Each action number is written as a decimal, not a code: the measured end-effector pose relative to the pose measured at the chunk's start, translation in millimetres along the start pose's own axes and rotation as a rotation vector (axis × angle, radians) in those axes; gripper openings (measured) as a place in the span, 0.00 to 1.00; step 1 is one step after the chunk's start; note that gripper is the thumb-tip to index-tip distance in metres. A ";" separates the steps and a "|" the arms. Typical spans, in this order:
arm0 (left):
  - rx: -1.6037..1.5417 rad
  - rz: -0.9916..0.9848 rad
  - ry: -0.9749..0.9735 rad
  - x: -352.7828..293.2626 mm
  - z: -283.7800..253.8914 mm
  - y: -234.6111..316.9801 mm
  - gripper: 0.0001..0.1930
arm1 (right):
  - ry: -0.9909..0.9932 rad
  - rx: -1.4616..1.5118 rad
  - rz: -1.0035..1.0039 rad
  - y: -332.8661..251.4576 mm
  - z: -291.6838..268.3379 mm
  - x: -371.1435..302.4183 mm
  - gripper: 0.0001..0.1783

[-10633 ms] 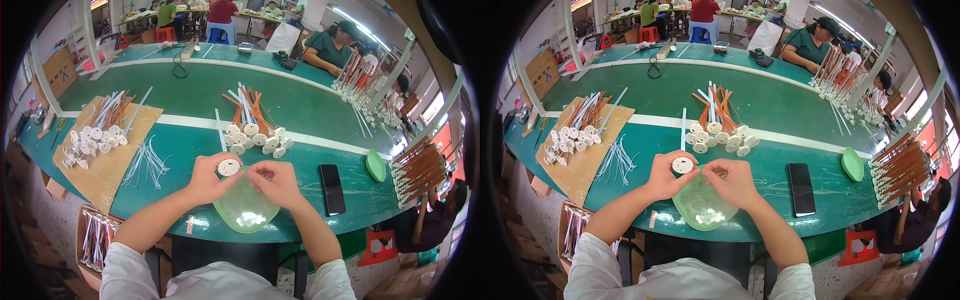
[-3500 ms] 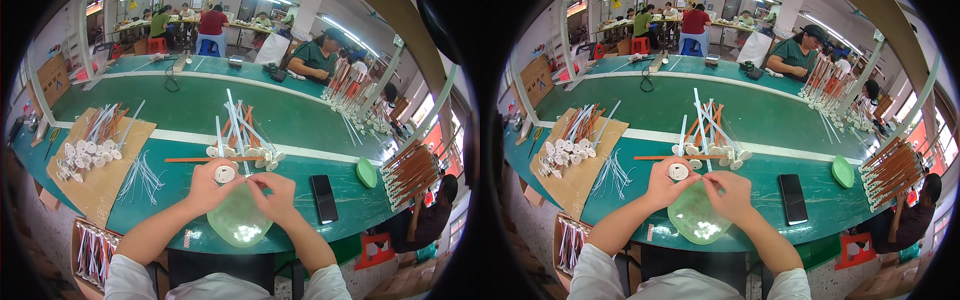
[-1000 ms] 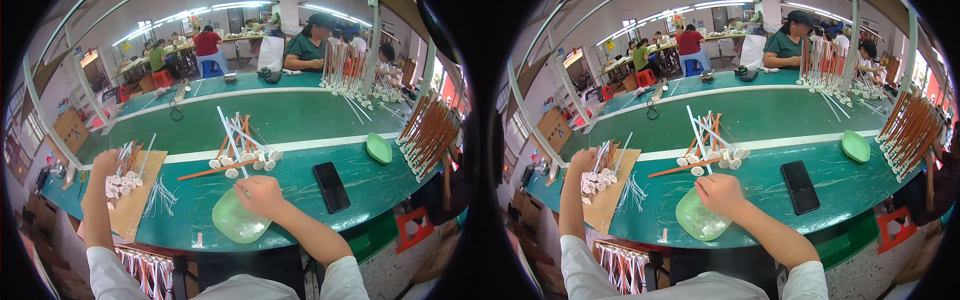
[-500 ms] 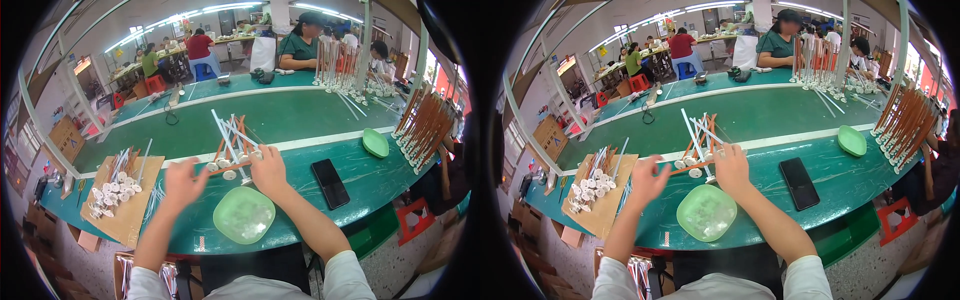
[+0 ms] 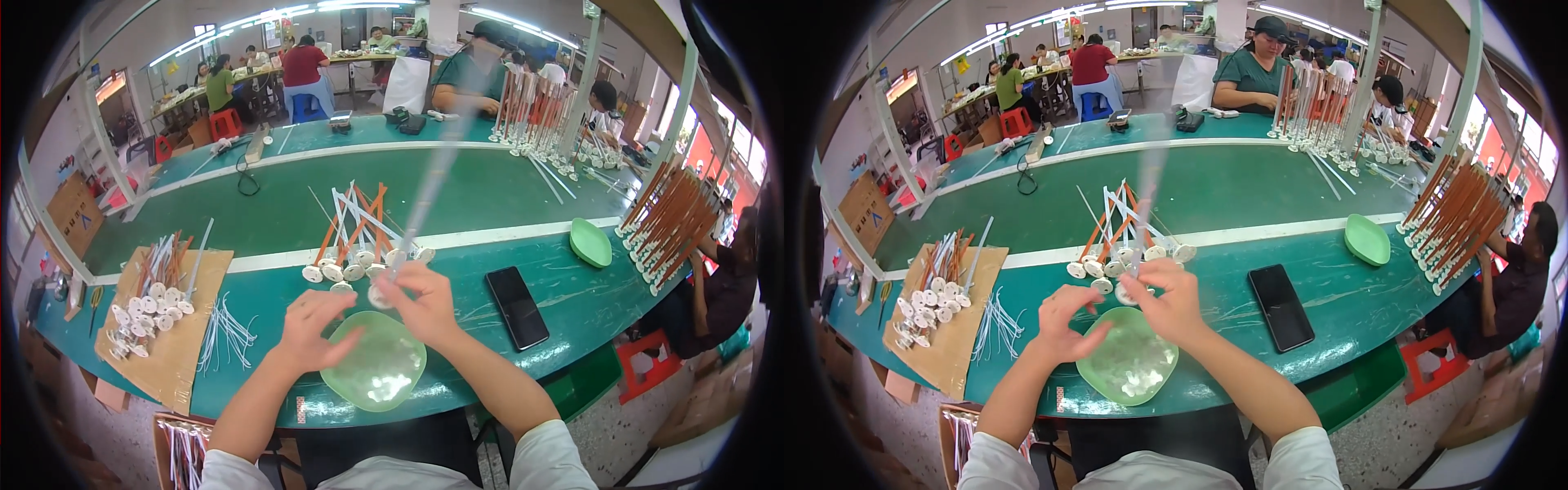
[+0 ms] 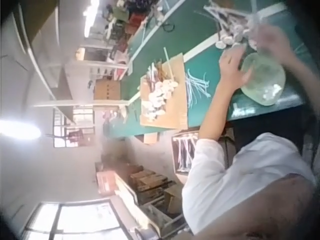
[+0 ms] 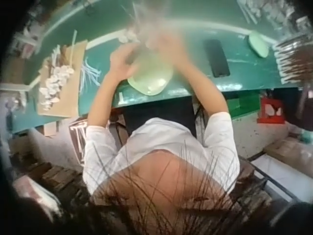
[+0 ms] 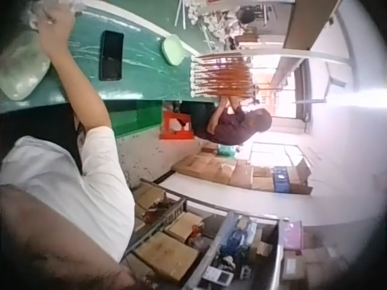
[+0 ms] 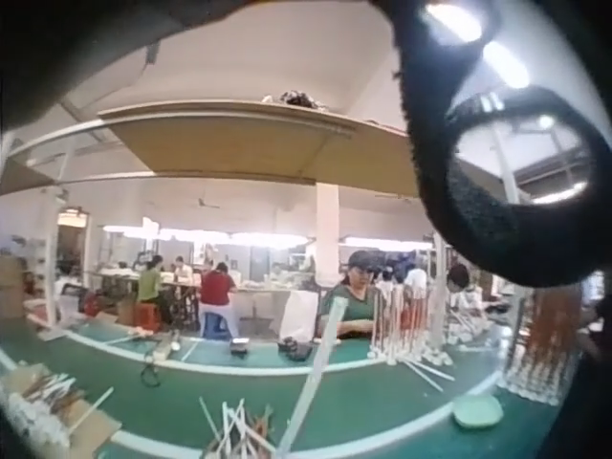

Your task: Assembling small plastic components by attaching circular bases to tubes and inserting colored strips at a manual workstation.

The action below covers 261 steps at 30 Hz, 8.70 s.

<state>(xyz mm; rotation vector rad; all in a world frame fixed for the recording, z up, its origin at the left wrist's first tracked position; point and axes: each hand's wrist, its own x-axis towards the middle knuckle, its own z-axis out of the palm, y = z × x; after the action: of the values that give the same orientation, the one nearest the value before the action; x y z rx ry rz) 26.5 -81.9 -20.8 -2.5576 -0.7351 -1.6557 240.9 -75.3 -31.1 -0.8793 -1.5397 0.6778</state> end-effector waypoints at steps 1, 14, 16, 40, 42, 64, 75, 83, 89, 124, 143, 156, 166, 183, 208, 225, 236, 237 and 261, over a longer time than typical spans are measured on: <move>-0.049 0.031 -0.080 3.8 0.0 4.2 0.25 | -0.010 -0.006 0.004 -5.4 2.0 -2.1 0.04; -0.139 -0.084 -0.249 -12.2 1.9 7.5 0.29 | -0.302 0.336 0.373 -32.1 16.2 -9.3 0.14; -0.165 -0.085 -0.194 -8.9 3.9 12.3 0.29 | -0.233 0.301 0.337 -26.6 16.2 -11.9 0.15; -0.315 -0.397 -0.161 -21.1 11.6 6.1 0.19 | -0.089 -0.277 -0.419 -28.7 16.8 -5.3 0.09; -0.254 -0.349 -0.197 -21.6 10.7 6.9 0.18 | -0.110 -0.276 -0.412 -28.2 15.4 -6.4 0.09; -0.426 -0.717 0.039 -13.9 10.9 -5.8 0.11 | -0.768 -0.738 -0.225 -44.2 8.4 -11.2 0.12; -0.403 -0.628 -0.095 -19.2 10.0 -0.2 0.11 | -0.921 -0.483 -0.043 -41.1 8.0 -10.6 0.04; -0.377 -0.609 -0.133 -19.9 10.8 -0.7 0.11 | -1.116 -0.390 -0.012 -42.0 7.5 -9.9 0.07; -0.387 -0.573 -0.082 -19.0 13.9 -3.9 0.11 | -0.992 -0.234 -0.005 -33.9 3.6 -4.0 0.06; -0.797 -0.564 -0.035 -12.1 9.3 3.6 0.30 | -0.400 -0.031 -0.046 -35.1 2.7 0.2 0.07; -0.297 -0.274 -0.171 -26.2 21.8 10.0 0.39 | -0.024 -0.518 -0.526 -31.7 19.6 -18.8 0.08; -0.222 -0.307 -0.123 -27.3 20.5 0.9 0.36 | -0.129 -0.556 -0.603 -28.9 31.6 -13.6 0.10; -0.261 -0.370 -0.156 -26.1 18.5 7.1 0.34 | -0.085 -0.507 -0.549 -26.6 25.0 -14.7 0.10; -0.222 -0.385 -0.087 -26.8 28.0 14.6 0.36 | -0.022 -0.619 -0.716 -23.0 31.5 -14.8 0.07; 0.094 -0.325 -0.285 -12.3 2.3 13.5 0.31 | -0.043 -0.393 -0.456 -22.0 25.2 -16.0 0.05; 0.351 -0.664 -0.594 25.6 -92.1 -60.2 0.17 | 0.171 -0.417 -0.550 -11.9 6.9 -6.9 0.03; 1.060 -0.542 -1.177 -44.0 -364.2 -190.6 0.12 | 0.007 -0.440 -0.676 -23.3 13.9 -5.2 0.05; 1.048 -0.530 -1.186 -47.1 -358.1 -193.3 0.12 | -0.041 -0.447 -0.678 -21.9 10.9 -7.3 0.04; 0.148 -0.433 -0.422 10.4 1.9 -67.0 0.27 | -0.268 -0.414 -0.618 -18.3 18.6 -13.2 0.04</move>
<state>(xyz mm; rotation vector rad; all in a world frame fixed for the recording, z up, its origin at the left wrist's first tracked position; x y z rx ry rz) 5.7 -17.8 -28.8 -2.8051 -1.4633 -1.0639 220.2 -95.3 -26.3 -0.5625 -2.1051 0.0216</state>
